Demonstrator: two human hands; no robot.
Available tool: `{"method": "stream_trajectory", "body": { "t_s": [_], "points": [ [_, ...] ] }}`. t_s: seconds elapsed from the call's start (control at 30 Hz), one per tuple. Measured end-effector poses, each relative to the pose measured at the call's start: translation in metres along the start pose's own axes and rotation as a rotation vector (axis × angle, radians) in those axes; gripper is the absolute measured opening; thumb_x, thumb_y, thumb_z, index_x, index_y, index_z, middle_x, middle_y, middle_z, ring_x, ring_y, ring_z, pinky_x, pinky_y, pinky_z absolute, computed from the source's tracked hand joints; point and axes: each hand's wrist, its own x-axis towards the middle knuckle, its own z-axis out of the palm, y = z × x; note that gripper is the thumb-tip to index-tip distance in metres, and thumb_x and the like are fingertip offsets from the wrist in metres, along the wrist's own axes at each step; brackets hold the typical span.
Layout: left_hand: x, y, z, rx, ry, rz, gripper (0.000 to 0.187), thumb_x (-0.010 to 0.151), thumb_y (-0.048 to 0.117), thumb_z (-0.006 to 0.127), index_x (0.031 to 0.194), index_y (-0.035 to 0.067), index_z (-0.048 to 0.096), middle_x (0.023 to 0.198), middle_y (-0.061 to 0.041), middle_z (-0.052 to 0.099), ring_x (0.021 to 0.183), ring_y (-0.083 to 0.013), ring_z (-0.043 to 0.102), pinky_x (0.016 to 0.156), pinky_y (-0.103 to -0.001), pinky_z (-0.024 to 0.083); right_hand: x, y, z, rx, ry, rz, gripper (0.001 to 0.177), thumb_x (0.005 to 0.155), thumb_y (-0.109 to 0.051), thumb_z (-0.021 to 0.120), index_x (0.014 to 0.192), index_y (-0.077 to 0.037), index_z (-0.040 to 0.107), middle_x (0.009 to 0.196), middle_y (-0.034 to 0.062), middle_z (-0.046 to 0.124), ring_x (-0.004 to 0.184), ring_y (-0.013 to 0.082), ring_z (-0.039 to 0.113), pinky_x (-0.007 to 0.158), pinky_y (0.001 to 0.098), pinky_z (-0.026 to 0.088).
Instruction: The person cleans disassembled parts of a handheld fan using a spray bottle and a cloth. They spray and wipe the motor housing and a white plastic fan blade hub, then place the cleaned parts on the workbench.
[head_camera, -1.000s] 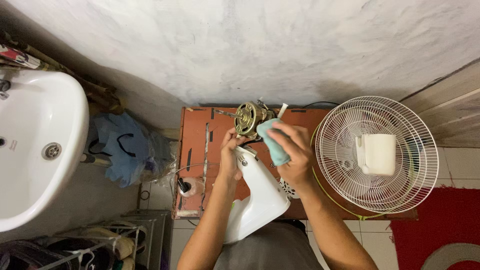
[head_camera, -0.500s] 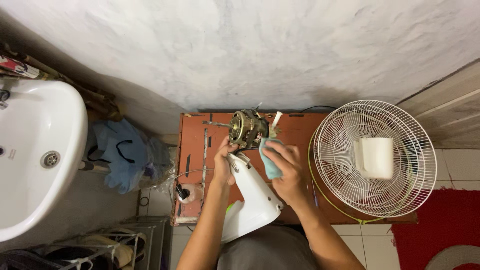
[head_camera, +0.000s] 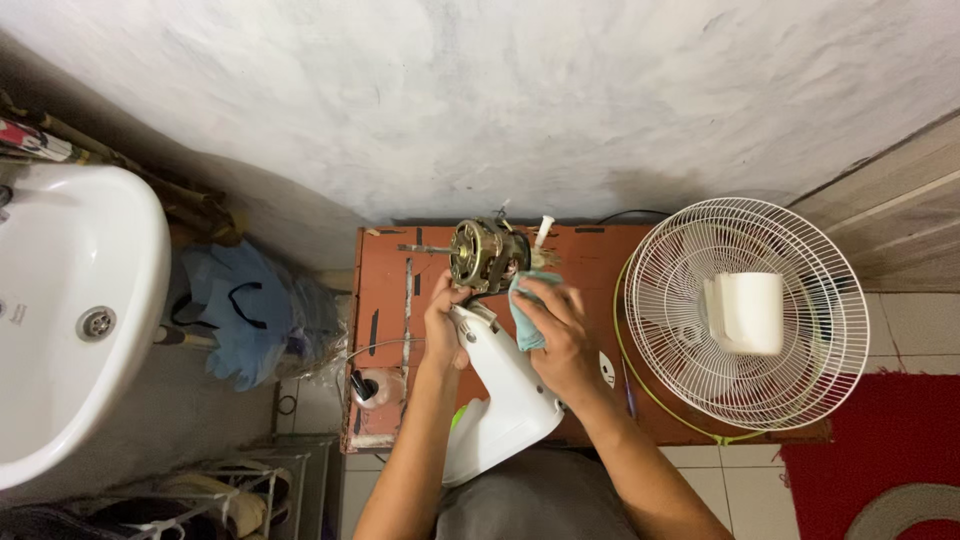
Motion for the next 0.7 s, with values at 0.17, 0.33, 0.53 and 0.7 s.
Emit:
{"method": "stream_trajectory", "body": {
  "t_s": [0.17, 0.33, 0.53, 0.7],
  "points": [
    [-0.005, 0.009, 0.011, 0.005, 0.031, -0.045, 0.040, 0.082, 0.012, 0.050, 0.122, 0.007, 0.056, 0.095, -0.010, 0.068, 0.055, -0.0177, 0.065, 0.048, -0.032, 0.058, 0.008, 0.014, -0.018, 0.082, 0.118, -0.067, 0.050, 0.077, 0.002, 0.082, 0.123, -0.013, 0.072, 0.137, 0.0020, 0.064, 0.119, 0.0268, 0.059, 0.098, 0.0376, 0.055],
    [-0.008, 0.003, 0.018, 0.024, -0.029, -0.034, 0.035, 0.085, 0.012, 0.051, 0.119, 0.007, 0.056, 0.094, -0.011, 0.066, 0.057, -0.0189, 0.066, 0.049, -0.033, 0.058, 0.025, 0.016, -0.023, -0.060, 0.153, -0.077, 0.055, 0.076, 0.003, 0.080, 0.128, -0.009, 0.070, 0.142, 0.0058, 0.062, 0.123, 0.0300, 0.055, 0.101, 0.0397, 0.055],
    [-0.001, 0.004, 0.019, -0.022, 0.015, -0.025, 0.031, 0.087, 0.012, 0.052, 0.118, 0.008, 0.056, 0.098, -0.011, 0.068, 0.061, -0.0186, 0.067, 0.052, -0.032, 0.058, 0.016, 0.000, 0.003, -0.008, 0.128, -0.124, 0.047, 0.074, 0.001, 0.081, 0.120, -0.009, 0.073, 0.134, 0.0024, 0.066, 0.120, 0.0289, 0.058, 0.099, 0.0416, 0.053],
    [-0.001, 0.007, 0.018, -0.085, 0.020, -0.047, 0.030, 0.085, 0.011, 0.051, 0.114, 0.010, 0.056, 0.100, -0.011, 0.068, 0.060, -0.0217, 0.068, 0.053, -0.034, 0.059, 0.008, 0.002, -0.019, 0.170, -0.005, -0.215, 0.046, 0.072, 0.001, 0.078, 0.117, -0.006, 0.074, 0.133, 0.0044, 0.067, 0.119, 0.0302, 0.061, 0.098, 0.0416, 0.053]
  ]
}}
